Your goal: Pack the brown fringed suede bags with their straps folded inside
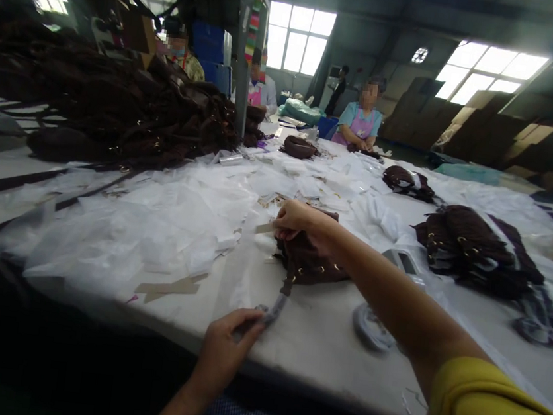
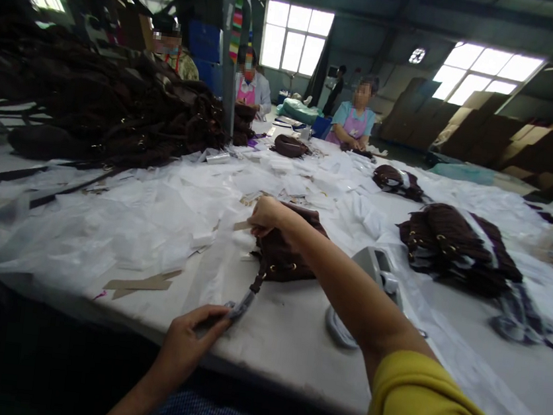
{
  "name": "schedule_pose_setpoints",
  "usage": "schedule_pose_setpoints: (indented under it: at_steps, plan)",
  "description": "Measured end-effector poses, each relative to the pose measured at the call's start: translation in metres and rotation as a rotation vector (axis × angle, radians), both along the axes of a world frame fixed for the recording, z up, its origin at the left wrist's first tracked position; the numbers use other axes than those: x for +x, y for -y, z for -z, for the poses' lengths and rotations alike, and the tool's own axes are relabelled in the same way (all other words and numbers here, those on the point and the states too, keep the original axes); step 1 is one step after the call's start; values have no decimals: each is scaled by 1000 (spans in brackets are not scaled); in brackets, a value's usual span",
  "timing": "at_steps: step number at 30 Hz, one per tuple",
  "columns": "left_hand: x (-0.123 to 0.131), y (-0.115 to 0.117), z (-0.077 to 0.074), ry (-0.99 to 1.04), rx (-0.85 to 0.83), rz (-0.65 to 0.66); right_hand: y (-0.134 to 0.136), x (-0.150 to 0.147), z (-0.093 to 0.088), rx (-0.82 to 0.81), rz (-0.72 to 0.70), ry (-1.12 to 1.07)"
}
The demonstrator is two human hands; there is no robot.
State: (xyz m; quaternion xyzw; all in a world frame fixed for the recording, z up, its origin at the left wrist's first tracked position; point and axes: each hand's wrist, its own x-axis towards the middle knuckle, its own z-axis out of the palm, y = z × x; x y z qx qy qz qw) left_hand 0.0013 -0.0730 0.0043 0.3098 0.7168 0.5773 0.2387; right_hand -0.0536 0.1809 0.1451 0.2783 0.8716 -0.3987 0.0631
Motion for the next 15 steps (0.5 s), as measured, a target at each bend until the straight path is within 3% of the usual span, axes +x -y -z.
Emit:
schedule_pose_setpoints:
  at_steps: [4,6,9,12,15]
  plan:
    - [2,0,-4,17,3,-13,1,58,-21,-20,-22,-211]
    - [-1,-2,-2,57,38,1,4,94,-17,-223,44,-392]
    - [-7,-5,0,237,114,-6,13,148,5,-466,137,-498]
    - [-11,-6,-6,477,156,-59,35,193,37,-487,161,-518]
    - [-13,-8,-17,719,197,-68,60,219,67,-481,186,-523]
